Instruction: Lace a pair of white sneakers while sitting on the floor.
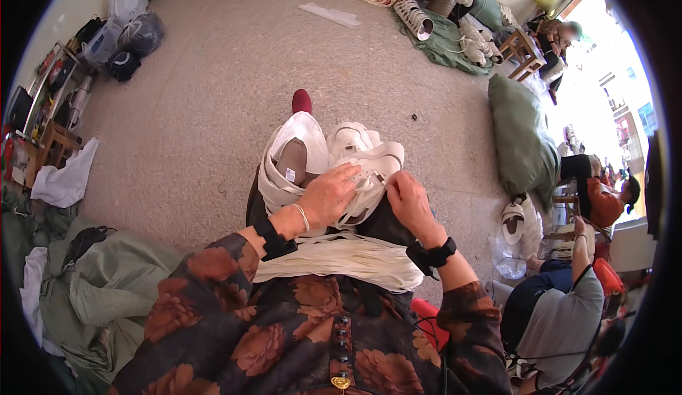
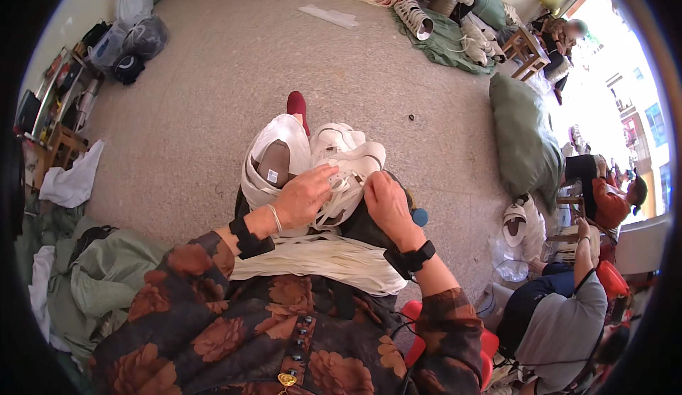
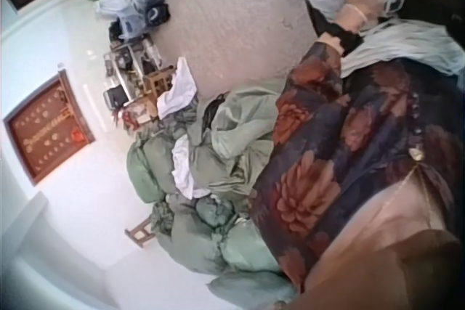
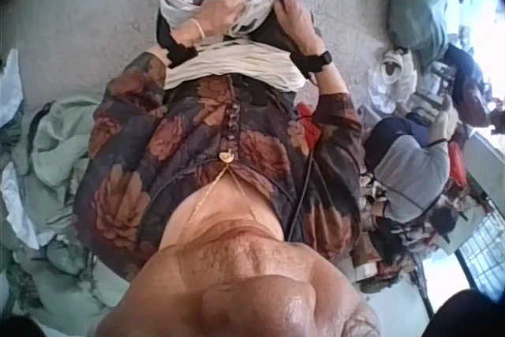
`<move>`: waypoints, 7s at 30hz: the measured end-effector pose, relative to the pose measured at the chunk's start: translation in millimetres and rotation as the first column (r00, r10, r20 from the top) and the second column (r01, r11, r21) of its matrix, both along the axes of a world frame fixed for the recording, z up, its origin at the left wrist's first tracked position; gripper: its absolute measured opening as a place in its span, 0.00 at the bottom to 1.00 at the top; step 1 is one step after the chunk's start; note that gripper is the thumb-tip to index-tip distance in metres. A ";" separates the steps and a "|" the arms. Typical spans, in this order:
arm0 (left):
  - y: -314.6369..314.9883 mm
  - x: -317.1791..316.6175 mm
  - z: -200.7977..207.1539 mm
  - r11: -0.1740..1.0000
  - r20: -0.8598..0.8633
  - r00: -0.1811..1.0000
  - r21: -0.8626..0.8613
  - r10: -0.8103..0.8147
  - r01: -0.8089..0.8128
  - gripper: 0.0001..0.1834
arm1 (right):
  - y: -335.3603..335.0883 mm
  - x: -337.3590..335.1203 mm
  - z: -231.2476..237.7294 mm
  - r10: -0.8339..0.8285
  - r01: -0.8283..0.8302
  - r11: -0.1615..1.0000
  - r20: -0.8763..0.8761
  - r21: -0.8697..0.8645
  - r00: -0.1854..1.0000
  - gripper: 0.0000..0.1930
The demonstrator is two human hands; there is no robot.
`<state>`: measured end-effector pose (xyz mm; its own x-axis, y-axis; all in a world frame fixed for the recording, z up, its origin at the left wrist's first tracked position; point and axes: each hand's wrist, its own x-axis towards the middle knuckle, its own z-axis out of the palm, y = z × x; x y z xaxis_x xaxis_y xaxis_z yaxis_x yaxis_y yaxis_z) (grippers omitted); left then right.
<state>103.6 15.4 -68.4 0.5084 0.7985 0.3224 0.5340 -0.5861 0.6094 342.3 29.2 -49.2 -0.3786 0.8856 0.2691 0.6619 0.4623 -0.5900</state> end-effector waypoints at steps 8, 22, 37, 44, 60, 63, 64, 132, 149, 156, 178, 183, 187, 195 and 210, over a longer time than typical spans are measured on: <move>4.7 -15.8 12.4 0.973 0.171 0.983 -0.205 -0.067 0.102 0.09 | 20.3 -19.2 26.3 -0.083 0.086 0.996 -0.082 0.035 0.993 0.04; -5.2 -12.7 4.8 0.990 0.158 0.987 -0.130 -0.027 0.048 0.08 | 61.3 -28.6 13.9 0.116 -0.070 0.984 0.284 -0.167 0.952 0.09; -13.1 -6.3 -4.2 0.997 0.176 0.984 -0.083 0.011 0.003 0.08 | 40.6 -22.1 14.5 -0.060 0.071 0.995 0.148 -0.070 0.987 0.09; -13.0 -8.6 -7.6 0.998 0.183 0.983 -0.055 -0.002 0.012 0.07 | 72.7 -25.6 7.5 -0.049 0.122 0.907 0.187 -0.404 0.981 0.11; -11.0 -8.1 -5.6 0.998 0.171 0.985 -0.061 -0.010 0.021 0.08 | 62.5 -5.6 20.8 -0.446 -0.133 0.562 -0.434 -0.817 0.783 0.07; -11.8 -7.9 -4.2 0.998 0.163 0.987 -0.067 -0.002 0.013 0.08 | 57.2 -8.9 29.2 -0.367 -0.043 0.659 -0.370 -0.751 0.854 0.08; -12.0 -7.4 -4.5 0.998 0.163 0.987 -0.065 0.000 0.011 0.08 | 57.2 -8.8 30.5 -0.321 -0.010 0.678 -0.308 -0.735 0.895 0.09; -133.1 -79.8 144.3 0.191 0.523 0.785 -0.852 0.331 0.487 0.15 | 70.8 -5.9 -37.7 -0.272 0.314 0.925 -0.204 0.212 0.940 0.17; -84.1 -35.1 214.6 0.739 0.592 0.806 -0.534 -0.020 0.411 0.12 | -15.6 -7.6 -8.7 -0.035 0.033 0.996 0.017 0.087 0.999 0.09; -79.1 -30.6 215.7 0.802 0.590 0.799 -0.422 -0.112 0.423 0.13 | -37.8 -10.2 -3.5 0.034 -0.039 0.999 -0.194 -0.020 0.980 0.17; 8.8 -57.1 115.4 0.909 0.134 0.966 -0.386 0.221 -0.155 0.13 | -71.2 -35.2 2.4 0.252 -0.257 0.966 -0.161 -0.011 0.954 0.17; 8.7 -53.6 106.8 0.947 0.044 0.981 -0.273 0.187 -0.168 0.14 | -73.5 -38.4 6.2 0.240 -0.236 0.971 -0.121 0.045 0.963 0.15; 8.5 -54.9 103.2 0.954 0.026 0.981 -0.240 0.192 -0.180 0.14 | -74.7 -40.2 6.5 0.239 -0.235 0.971 -0.118 0.053 0.964 0.16; 10.2 -59.8 101.2 0.943 0.075 0.972 -0.268 0.225 -0.197 0.14 | -108.8 -45.5 -13.8 0.434 -0.442 0.892 -0.094 -0.091 0.896 0.24; -40.7 -43.1 161.8 0.790 0.392 0.898 -0.607 0.202 0.088 0.15 | -98.3 -42.3 -24.2 0.229 -0.258 0.964 -0.292 -0.063 0.929 0.15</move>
<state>60.5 -25.3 93.4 0.3870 0.9200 -0.0621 0.1647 -0.0027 0.9863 300.1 -69.0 -73.4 -0.5077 0.8032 0.3116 0.3377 0.5183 -0.7857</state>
